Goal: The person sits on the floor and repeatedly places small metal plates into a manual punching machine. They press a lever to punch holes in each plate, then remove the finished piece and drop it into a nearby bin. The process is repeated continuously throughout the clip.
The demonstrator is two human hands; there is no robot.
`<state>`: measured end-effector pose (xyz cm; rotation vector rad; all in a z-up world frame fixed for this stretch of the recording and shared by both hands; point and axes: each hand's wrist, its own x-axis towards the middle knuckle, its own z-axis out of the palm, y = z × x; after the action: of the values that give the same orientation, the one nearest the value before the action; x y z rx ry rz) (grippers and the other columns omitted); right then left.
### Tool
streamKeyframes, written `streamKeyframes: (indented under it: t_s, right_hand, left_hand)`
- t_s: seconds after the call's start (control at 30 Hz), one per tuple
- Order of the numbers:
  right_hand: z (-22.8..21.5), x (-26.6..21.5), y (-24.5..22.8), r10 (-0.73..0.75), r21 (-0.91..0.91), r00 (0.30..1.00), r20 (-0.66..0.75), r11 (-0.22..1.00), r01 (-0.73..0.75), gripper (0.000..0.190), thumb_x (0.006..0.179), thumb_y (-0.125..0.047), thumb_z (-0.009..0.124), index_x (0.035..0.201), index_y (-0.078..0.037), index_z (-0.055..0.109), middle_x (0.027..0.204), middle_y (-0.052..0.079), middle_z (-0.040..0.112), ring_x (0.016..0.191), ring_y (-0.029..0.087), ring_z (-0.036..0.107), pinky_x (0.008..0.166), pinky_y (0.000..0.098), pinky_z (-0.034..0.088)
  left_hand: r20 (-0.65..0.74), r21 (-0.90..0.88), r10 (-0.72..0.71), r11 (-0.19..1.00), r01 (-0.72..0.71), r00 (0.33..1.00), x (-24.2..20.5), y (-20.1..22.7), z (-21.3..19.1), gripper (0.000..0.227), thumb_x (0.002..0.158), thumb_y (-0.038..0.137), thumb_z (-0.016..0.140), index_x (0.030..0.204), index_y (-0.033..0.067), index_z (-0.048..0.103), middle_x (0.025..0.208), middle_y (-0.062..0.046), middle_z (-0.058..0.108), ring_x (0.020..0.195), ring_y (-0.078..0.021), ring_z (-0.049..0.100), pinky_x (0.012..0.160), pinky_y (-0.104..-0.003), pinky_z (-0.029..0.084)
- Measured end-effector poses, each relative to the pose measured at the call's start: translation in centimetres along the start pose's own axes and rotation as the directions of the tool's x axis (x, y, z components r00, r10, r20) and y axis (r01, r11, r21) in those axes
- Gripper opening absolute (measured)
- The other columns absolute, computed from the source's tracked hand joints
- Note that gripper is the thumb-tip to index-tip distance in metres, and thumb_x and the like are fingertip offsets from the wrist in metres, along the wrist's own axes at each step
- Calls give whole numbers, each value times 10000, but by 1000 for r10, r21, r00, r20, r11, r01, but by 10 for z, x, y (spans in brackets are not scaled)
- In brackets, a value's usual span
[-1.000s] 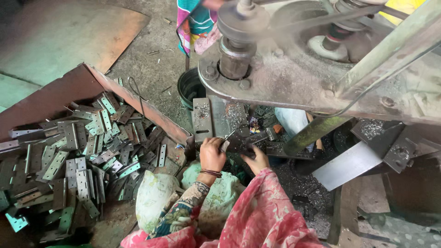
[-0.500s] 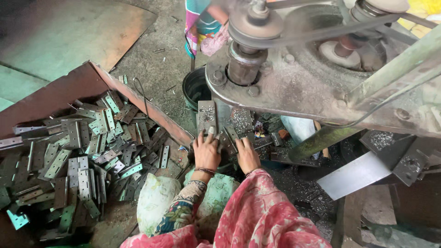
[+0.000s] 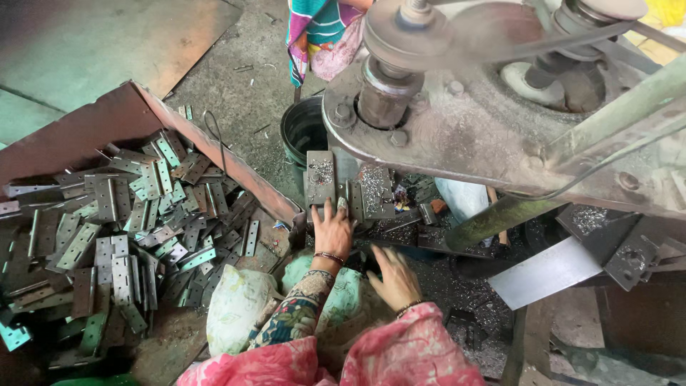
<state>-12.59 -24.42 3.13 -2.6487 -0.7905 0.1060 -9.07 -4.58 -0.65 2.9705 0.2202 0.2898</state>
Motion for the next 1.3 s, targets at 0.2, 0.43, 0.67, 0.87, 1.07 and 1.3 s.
streamKeyframes:
  t_s: [0.2,0.43,0.67,0.87,1.07,1.3]
  right_hand:
    - [90,-53,44,373,-86,916,148,927,-364,853,794,-421,784,1506,-261,343,1099,205,730,963,439,717,846,576,567]
    - [114,-46,75,379,-52,897,226,924,-378,827,857,-413,744,1544,-249,313,1031,232,745,944,445,726,834,555,586]
    - [94,-33,79,397,-153,853,338,918,-367,917,797,-348,810,1533,-249,272,1069,228,715,973,437,722,855,552,585]
    - [131,-57,70,421,-71,894,155,907,-415,750,837,-393,788,1469,-260,406,1014,215,754,946,467,715,823,588,573]
    - [89,-35,75,377,-98,890,256,926,-364,850,768,-344,810,1482,-225,365,1034,243,730,953,453,724,846,553,592]
    - [107,-42,68,435,-128,871,228,900,-417,813,794,-406,800,1472,-242,381,1027,228,732,964,463,707,840,596,564]
  left_hand:
    - [-80,4,-2,1000,2,997,11,0,-1,376,1002,344,517,1154,96,755,1391,-61,608,1462,-371,334,1163,-686,201]
    - [-92,-7,2,1000,-2,996,10,-7,2,364,976,271,503,1215,101,719,1419,-58,576,1467,-383,309,1149,-709,198]
    - [-38,-2,6,1000,-6,999,41,-14,16,344,989,227,483,1192,107,733,1441,-44,580,1493,-349,316,1177,-692,190]
    - [-1,3,11,1000,-11,1000,39,-17,9,347,995,223,476,1206,123,733,1464,-31,570,1498,-366,316,1190,-709,176]
    - [31,85,-13,996,10,999,51,-18,1,449,956,237,473,1352,131,657,1463,-14,539,1485,-373,264,1151,-750,148]
    - [87,104,-27,994,17,996,75,-18,2,407,1000,256,447,1313,137,677,1531,-11,497,1521,-372,221,1168,-740,145]
